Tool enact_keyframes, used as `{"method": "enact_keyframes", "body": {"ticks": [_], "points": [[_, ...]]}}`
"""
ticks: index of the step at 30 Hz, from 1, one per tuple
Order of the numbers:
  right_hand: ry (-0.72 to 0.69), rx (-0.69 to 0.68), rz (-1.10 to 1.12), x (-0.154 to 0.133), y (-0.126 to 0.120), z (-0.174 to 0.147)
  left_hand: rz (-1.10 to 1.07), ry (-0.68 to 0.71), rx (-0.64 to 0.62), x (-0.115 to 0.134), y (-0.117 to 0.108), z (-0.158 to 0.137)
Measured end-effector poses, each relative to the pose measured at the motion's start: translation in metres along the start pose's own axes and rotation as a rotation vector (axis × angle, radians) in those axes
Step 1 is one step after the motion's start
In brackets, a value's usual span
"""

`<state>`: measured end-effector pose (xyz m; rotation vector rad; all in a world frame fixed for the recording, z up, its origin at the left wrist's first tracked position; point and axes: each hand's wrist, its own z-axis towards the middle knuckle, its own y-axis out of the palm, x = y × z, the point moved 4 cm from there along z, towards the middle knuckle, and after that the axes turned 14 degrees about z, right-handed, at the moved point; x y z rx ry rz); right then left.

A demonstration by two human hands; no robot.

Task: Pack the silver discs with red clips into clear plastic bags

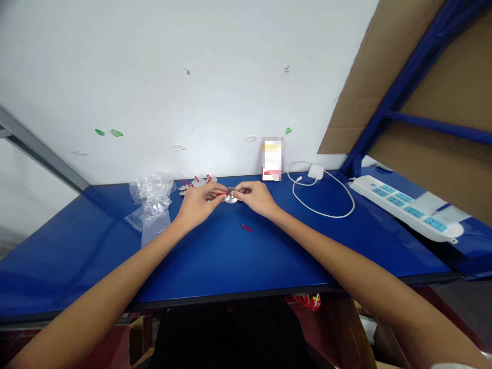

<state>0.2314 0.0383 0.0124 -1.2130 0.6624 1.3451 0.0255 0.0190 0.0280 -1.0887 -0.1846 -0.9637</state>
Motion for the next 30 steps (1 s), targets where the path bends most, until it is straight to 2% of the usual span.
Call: {"method": "enact_keyframes", "body": {"ticks": [2,5,8,12,17,26,30], "points": [[0.111,-0.008,0.178,0.000,0.001,-0.002,0.075,0.055,0.026,0.005,-0.002,-0.001],[0.175,-0.025,0.356,-0.002,0.003,-0.006,0.198,0.149,0.085,0.009,-0.005,-0.002],[0.178,-0.029,0.464,-0.003,0.003,-0.007,0.264,0.222,0.138,0.009,-0.008,-0.003],[0.141,-0.047,0.482,-0.006,0.004,-0.007,0.360,0.272,0.192,0.011,-0.010,-0.005],[0.106,-0.074,0.474,-0.008,0.008,-0.009,0.402,0.239,0.227,0.009,-0.010,-0.005],[0.028,-0.069,0.505,-0.004,0.008,-0.008,0.319,0.202,0.167,0.014,-0.010,-0.004],[-0.039,-0.042,0.428,-0.004,0.008,-0.009,0.213,0.086,0.159,0.015,-0.009,-0.004]]}}
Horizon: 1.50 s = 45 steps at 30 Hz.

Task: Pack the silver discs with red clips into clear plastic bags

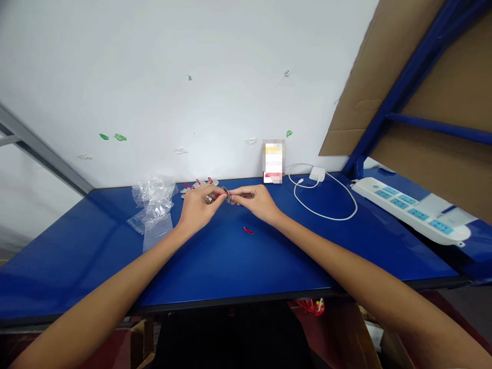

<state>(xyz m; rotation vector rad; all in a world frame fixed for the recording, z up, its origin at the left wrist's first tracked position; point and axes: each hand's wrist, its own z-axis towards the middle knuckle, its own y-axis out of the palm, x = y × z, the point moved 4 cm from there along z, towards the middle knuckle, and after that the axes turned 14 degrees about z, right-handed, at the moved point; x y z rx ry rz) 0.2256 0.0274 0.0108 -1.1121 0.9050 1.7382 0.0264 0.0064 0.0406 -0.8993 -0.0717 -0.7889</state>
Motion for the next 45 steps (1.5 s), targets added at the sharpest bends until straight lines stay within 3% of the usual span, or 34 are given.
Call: {"method": "enact_keyframes", "body": {"ticks": [7,12,19,23,25,34,41,45], "points": [[-0.168,0.024,-0.195,-0.013,0.005,-0.005,-0.409,-0.346,-0.140,-0.006,0.012,-0.004],[-0.166,0.087,-0.228,-0.017,0.006,-0.010,-0.609,-0.397,-0.156,-0.002,0.015,-0.004],[-0.105,0.124,-0.079,-0.013,0.005,-0.011,-0.333,-0.114,-0.133,0.004,0.000,-0.001],[-0.064,0.126,-0.031,-0.011,0.004,-0.008,0.037,0.206,-0.062,0.008,-0.005,-0.003],[-0.055,0.110,-0.022,-0.011,0.005,-0.007,0.208,0.289,-0.005,0.010,-0.007,-0.004],[-0.009,0.033,0.056,-0.005,0.007,-0.001,0.516,0.402,0.022,0.014,-0.010,-0.007],[0.090,0.004,0.189,-0.001,0.007,-0.001,0.540,0.376,0.007,0.010,-0.009,-0.007],[0.052,-0.014,0.160,-0.003,0.009,-0.003,0.527,0.404,0.010,0.009,-0.009,-0.006]]}}
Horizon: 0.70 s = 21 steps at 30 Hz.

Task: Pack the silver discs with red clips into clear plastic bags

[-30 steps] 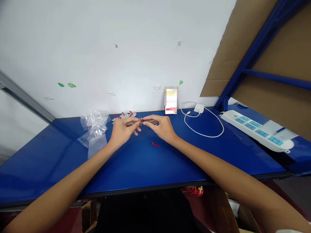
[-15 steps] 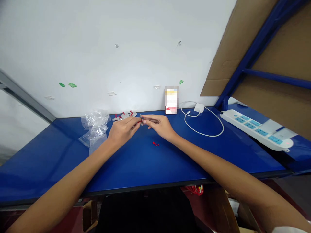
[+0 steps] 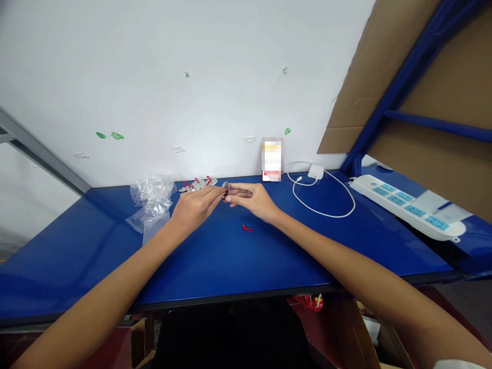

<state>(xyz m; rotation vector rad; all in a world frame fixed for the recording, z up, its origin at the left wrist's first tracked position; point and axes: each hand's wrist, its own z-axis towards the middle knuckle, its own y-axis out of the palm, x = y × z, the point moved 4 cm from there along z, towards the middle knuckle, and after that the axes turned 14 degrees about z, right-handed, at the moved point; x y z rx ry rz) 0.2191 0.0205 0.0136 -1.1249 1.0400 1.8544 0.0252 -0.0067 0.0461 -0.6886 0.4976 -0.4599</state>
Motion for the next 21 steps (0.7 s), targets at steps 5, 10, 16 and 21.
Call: {"method": "enact_keyframes", "body": {"ticks": [5,10,16,21], "points": [[-0.020,0.014,-0.107,0.001,0.001,0.000,-0.085,0.021,-0.026,-0.002,0.003,0.000],[-0.055,0.018,-0.177,0.002,-0.001,-0.002,-0.232,0.013,-0.023,-0.006,0.005,0.001],[-0.189,-0.013,-0.451,-0.005,0.000,-0.006,-0.412,-0.086,-0.076,-0.007,0.010,0.006],[-0.308,-0.054,-0.692,-0.009,0.002,-0.009,-0.476,-0.269,-0.120,-0.004,0.007,0.008]]}}
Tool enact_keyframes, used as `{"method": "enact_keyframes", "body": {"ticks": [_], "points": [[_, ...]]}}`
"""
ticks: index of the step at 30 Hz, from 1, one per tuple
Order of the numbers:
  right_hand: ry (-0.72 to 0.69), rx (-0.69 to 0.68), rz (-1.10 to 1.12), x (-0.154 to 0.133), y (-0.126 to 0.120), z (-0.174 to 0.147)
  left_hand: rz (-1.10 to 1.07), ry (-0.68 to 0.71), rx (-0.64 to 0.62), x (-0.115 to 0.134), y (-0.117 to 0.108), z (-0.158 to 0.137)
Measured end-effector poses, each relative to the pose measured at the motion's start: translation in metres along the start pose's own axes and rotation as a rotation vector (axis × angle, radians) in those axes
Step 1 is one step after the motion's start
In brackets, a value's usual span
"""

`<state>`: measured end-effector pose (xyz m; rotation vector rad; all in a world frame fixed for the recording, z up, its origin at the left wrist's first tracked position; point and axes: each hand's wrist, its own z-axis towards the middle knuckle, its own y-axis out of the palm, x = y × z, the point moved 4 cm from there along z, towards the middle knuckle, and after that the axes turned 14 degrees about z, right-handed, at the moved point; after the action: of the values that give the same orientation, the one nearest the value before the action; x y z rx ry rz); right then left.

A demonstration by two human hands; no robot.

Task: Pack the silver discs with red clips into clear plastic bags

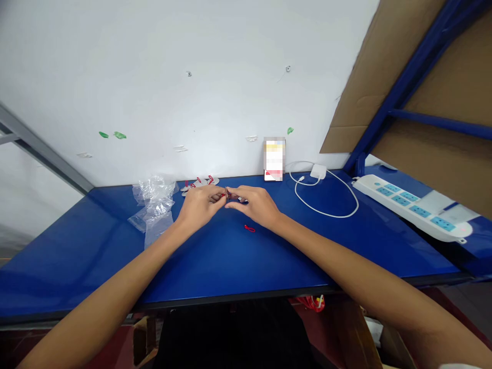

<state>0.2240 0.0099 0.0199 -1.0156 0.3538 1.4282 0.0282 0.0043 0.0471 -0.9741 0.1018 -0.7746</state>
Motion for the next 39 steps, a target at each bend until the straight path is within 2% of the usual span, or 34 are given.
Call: {"method": "enact_keyframes", "body": {"ticks": [6,10,19,24,26,28,33,39], "points": [[-0.032,-0.005,-0.080,-0.004,-0.004,0.000,-0.642,-0.334,-0.157,-0.010,0.012,0.001],[-0.051,0.011,-0.026,-0.004,-0.006,0.001,-0.825,-0.445,-0.163,-0.013,0.019,-0.001],[-0.032,0.118,0.089,-0.005,-0.004,-0.005,-0.869,-0.488,-0.143,-0.014,0.020,-0.002],[-0.073,-0.017,0.092,-0.010,-0.006,0.002,-0.908,-0.477,-0.119,-0.014,0.018,-0.002],[-0.100,-0.090,0.146,-0.012,-0.005,0.004,-0.917,-0.480,-0.101,-0.016,0.018,-0.002],[-0.111,-0.108,0.203,-0.013,-0.005,0.004,-0.928,-0.471,-0.089,-0.018,0.018,-0.002],[-0.117,0.024,0.151,-0.006,-0.007,0.002,-0.926,-0.430,-0.084,-0.013,0.022,-0.002],[-0.062,0.085,0.192,0.005,-0.009,0.000,-0.936,-0.433,-0.084,-0.012,0.026,-0.003]]}}
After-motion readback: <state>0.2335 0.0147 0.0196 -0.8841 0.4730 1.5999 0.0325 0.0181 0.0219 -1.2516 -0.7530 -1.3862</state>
